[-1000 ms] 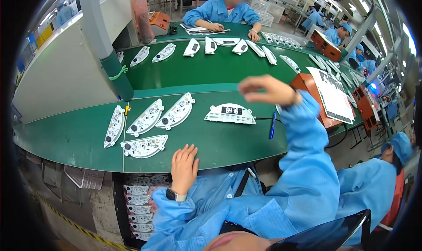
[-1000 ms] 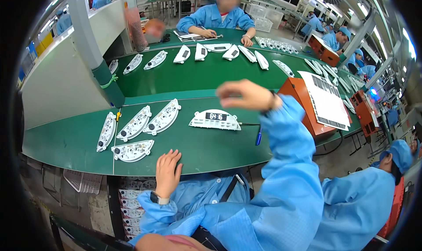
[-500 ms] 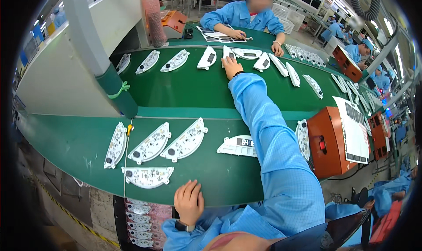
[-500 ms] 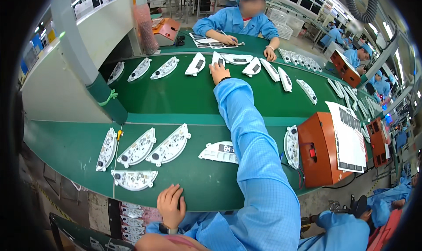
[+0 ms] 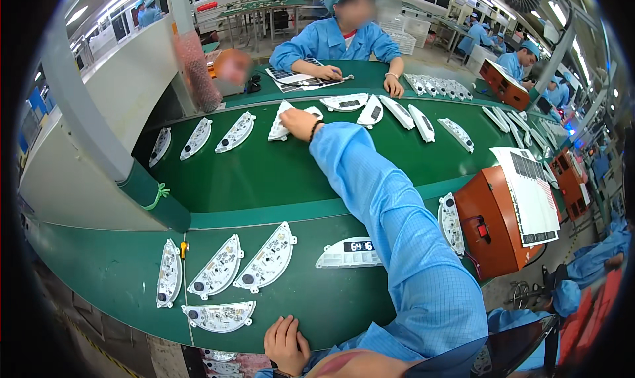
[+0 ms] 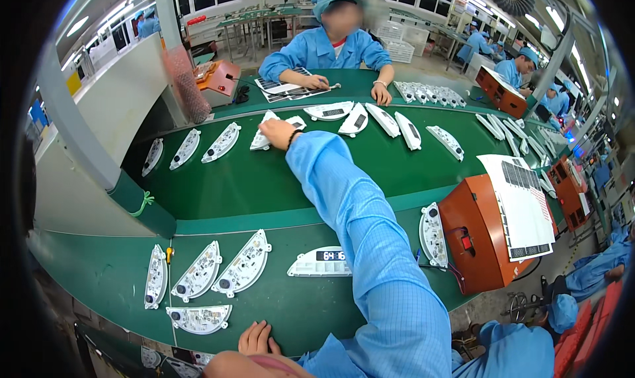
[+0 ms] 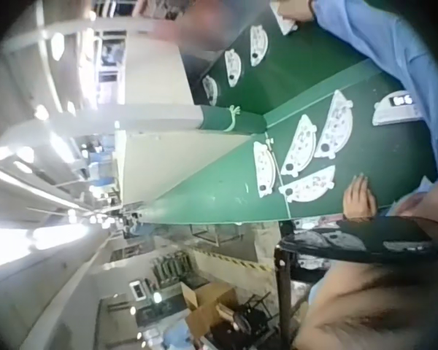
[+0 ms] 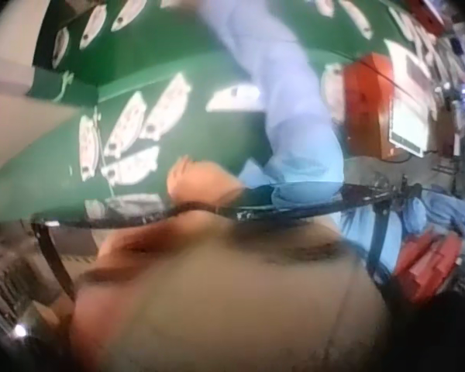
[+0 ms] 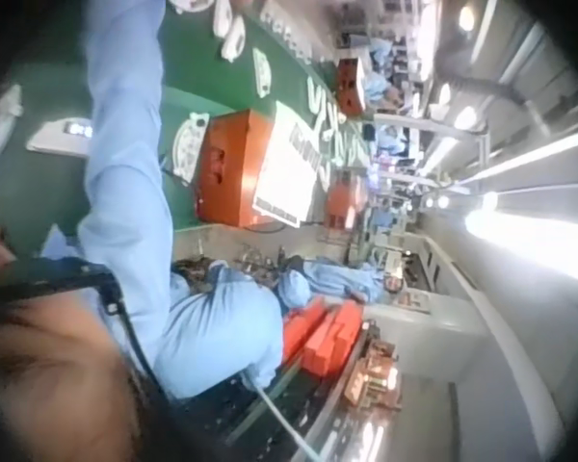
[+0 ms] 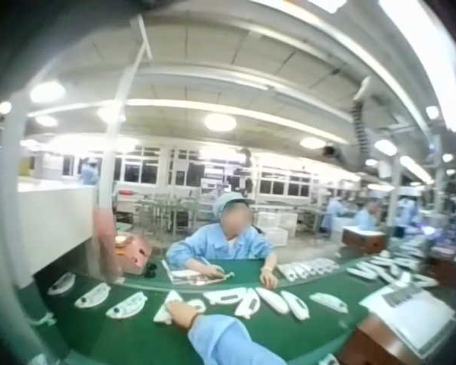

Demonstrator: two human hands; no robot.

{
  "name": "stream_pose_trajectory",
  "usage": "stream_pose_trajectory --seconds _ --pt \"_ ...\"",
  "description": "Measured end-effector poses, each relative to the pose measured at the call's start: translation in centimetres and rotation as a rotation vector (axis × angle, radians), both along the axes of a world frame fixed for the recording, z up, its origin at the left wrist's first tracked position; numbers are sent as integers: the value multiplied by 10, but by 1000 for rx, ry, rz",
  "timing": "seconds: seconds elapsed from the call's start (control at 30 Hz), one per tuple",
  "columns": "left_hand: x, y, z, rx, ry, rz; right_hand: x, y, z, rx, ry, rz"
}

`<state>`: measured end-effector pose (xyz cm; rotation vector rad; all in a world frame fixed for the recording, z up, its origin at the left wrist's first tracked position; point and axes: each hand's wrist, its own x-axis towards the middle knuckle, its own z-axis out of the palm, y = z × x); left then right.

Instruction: Inspecting and packing electronic components on a manufacturing assembly line.

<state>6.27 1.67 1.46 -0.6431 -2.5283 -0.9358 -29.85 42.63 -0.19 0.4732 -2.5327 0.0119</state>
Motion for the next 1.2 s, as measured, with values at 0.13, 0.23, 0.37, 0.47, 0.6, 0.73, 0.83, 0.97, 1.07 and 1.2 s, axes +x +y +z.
stream_pose_trajectory --seconds 0.13,0.23,0.37,0.47,0.6,0.73,0.83,0.97,1.07,1.2 --pt "0 -18 -13 17 -11 88 -12 -55 9 126 -248 -98" --pt "-4 -54 -48 -124 21 -231 -10 -90 19 147 -369 -226" --pt "-9 -48 -43 -111 17 -262 -32 -64 -9 202 -197 -485" --pt "-8 -51 -43 -82 14 -286 -26 -58 -5 186 -69 -537" --pt "-4 -53 -43 -70 48 -264 7 -55 48 -161 -73 -536" --pt "-3 -54 -38 -72 63 -295 58 -42 105 -310 16 -303" --pt "-1 -55 -37 -58 63 -298 133 -82 166 -396 -140 -20" --pt "2 -53 -37 -17 94 -350 237 -132 207 -285 -166 385" --pt "8 -59 -38 405 -215 -351 334 -199 230 -339 -446 483" --pt "21 -77 -57 865 -551 -461 418 -257 199 -386 -648 621"
